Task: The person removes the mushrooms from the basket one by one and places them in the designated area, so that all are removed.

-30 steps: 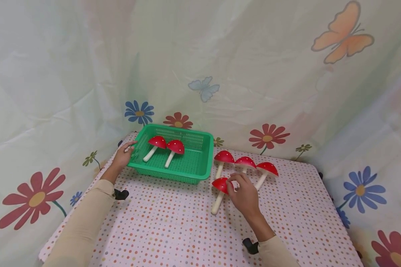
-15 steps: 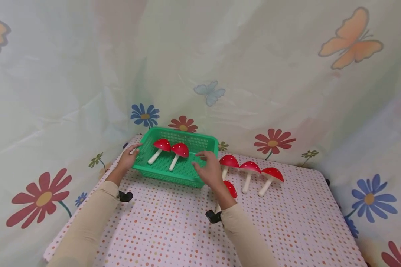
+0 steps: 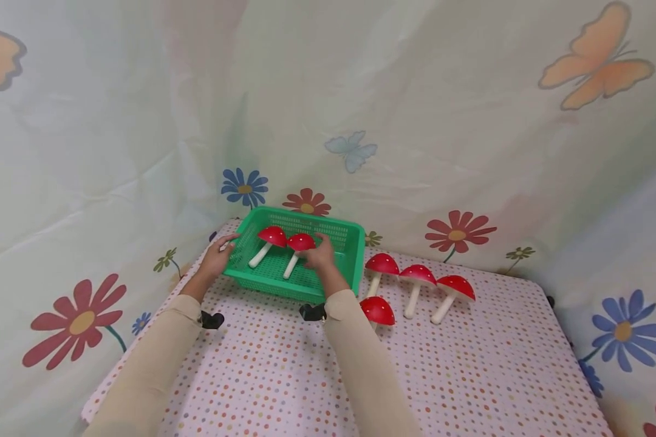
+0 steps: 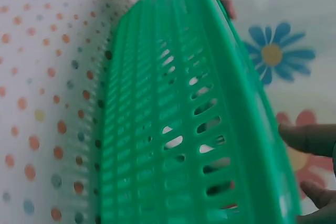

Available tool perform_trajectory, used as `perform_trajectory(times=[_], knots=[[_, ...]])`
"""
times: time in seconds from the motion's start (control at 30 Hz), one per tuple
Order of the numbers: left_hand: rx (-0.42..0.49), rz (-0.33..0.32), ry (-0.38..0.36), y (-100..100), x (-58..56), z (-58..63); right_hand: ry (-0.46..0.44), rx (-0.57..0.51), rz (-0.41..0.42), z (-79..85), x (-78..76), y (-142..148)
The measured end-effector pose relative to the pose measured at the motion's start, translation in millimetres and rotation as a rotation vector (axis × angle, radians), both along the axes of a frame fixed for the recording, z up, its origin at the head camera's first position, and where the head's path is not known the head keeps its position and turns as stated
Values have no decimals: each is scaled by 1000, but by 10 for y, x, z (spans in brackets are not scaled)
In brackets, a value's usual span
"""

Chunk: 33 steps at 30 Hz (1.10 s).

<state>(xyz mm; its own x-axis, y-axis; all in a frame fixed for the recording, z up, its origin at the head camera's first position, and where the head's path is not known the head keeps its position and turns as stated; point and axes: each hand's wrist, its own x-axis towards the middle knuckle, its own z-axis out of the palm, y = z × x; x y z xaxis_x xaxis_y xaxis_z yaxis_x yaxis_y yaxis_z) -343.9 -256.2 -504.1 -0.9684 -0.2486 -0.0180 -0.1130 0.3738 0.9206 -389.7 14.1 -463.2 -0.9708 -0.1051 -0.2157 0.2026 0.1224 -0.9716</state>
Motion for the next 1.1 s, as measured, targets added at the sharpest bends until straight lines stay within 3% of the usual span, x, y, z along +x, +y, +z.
perform_trajectory(times=[0.1, 0.23, 0.47, 0.57, 0.7, 0.93, 1.1], knots=[[-14, 6, 10, -19, -10, 3, -53, -62, -39, -85, -105, -57], [-22, -5, 8, 36, -39, -26, -77, -15, -43, -231, -190, -29], [-28, -1, -2, 43, -34, 3, 139, 355, -67, -359, -287, -75], [-22, 4, -3, 14, -16, 23, 197, 455, -79, -373, -298, -108], [-17, -6, 5, -2, -5, 51, 206, 541, -79, -375, -296, -125], [-33, -6, 6, -14, -6, 45, 212, 779, 18, -406, -285, -151], [-31, -11, 4, -23, 6, 35, 206, 801, 46, -418, -258, -173]])
